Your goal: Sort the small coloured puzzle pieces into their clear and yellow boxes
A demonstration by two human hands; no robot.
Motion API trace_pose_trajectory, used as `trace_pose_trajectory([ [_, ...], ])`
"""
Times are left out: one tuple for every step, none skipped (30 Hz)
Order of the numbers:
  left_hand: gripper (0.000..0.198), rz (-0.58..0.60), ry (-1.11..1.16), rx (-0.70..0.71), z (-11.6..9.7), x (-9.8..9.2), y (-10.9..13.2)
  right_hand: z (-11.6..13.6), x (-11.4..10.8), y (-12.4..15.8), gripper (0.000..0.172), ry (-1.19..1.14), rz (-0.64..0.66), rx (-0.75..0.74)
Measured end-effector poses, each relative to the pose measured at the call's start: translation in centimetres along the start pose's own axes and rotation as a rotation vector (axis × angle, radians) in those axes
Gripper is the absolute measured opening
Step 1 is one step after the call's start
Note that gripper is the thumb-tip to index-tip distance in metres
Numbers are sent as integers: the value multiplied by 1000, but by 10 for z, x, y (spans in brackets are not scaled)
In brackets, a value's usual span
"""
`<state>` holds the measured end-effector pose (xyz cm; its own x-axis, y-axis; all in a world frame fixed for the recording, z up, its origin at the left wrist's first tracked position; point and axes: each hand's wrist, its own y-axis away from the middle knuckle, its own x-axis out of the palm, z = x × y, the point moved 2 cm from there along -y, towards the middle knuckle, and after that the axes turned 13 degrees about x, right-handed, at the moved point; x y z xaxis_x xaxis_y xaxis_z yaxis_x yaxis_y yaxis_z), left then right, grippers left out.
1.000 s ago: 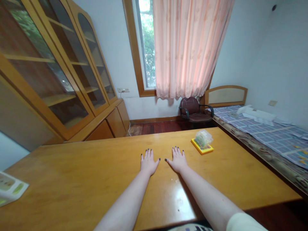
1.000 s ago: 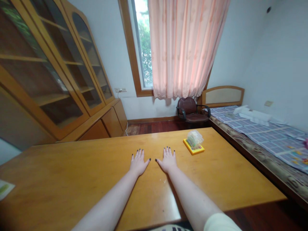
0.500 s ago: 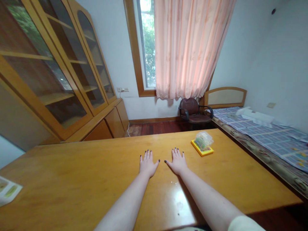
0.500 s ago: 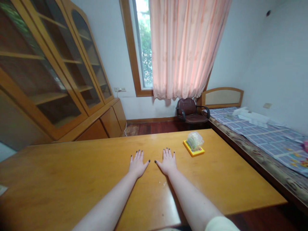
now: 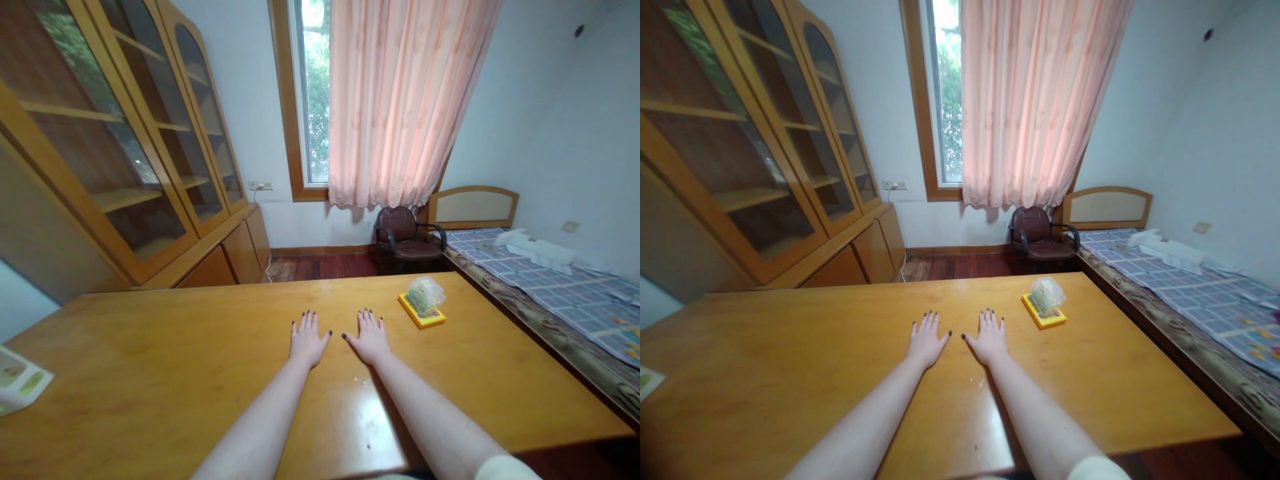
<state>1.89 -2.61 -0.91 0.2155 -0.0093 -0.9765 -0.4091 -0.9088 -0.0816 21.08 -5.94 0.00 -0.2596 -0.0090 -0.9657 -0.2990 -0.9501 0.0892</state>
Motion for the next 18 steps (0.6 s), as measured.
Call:
trace_pose_trajectory([
  [73, 1, -1, 0, 0, 0, 0, 0, -1, 0, 87, -9, -3, -2],
  [73, 0, -1, 2, 0, -1, 0, 0, -1, 0, 86, -20, -8, -6],
  [74, 0, -2, 3, 0, -1, 0, -1, -2, 1, 84, -34, -14, -10],
  [74, 1, -1, 3, 0, -1, 0, -1, -2, 2, 81, -50, -27, -15],
  [75, 2, 0, 3, 1, -1, 0, -1, -2, 3, 78, -68, -47, -21],
  [75, 1, 1, 4, 1, 0, 0, -2, -2, 5, 73, -87, -76, -31],
  [75, 0, 0, 5, 1, 1, 0, -2, -1, 7, 67, -109, -116, -45],
  [75, -2, -2, 6, 2, 1, -1, -3, -1, 9, 61, -132, -166, -64],
  [75, -2, -6, 8, 2, 2, -1, -5, -1, 10, 55, -159, -230, -84],
  [75, -1, -11, 9, 2, 2, -1, -8, -1, 12, 50, -190, -309, -107],
  [75, 0, -17, 9, 3, 3, -1, -11, -3, 14, 47, -222, -402, -127],
  [76, 2, -23, 6, 3, 2, -1, -17, -7, 15, 45, -254, -505, -139],
  [76, 6, -29, 3, 2, 2, -1, -23, -13, 15, 44, -282, -614, -143],
  [76, 10, -35, 0, 2, 2, -1, -32, -20, 14, 45, -303, -717, -131],
  [77, 14, -40, -2, 2, 1, -1, -41, -29, 13, 45, -311, -796, -97],
  [77, 17, -43, -2, 2, 0, -1, -52, -40, 10, 46, -308, -852, -51],
  [77, 21, -45, 0, 2, 0, -1, -63, -52, 6, 47, -297, -889, 6],
  [77, 23, -46, 2, 2, -1, -1, -74, -65, 1, 48, -284, -916, 71],
])
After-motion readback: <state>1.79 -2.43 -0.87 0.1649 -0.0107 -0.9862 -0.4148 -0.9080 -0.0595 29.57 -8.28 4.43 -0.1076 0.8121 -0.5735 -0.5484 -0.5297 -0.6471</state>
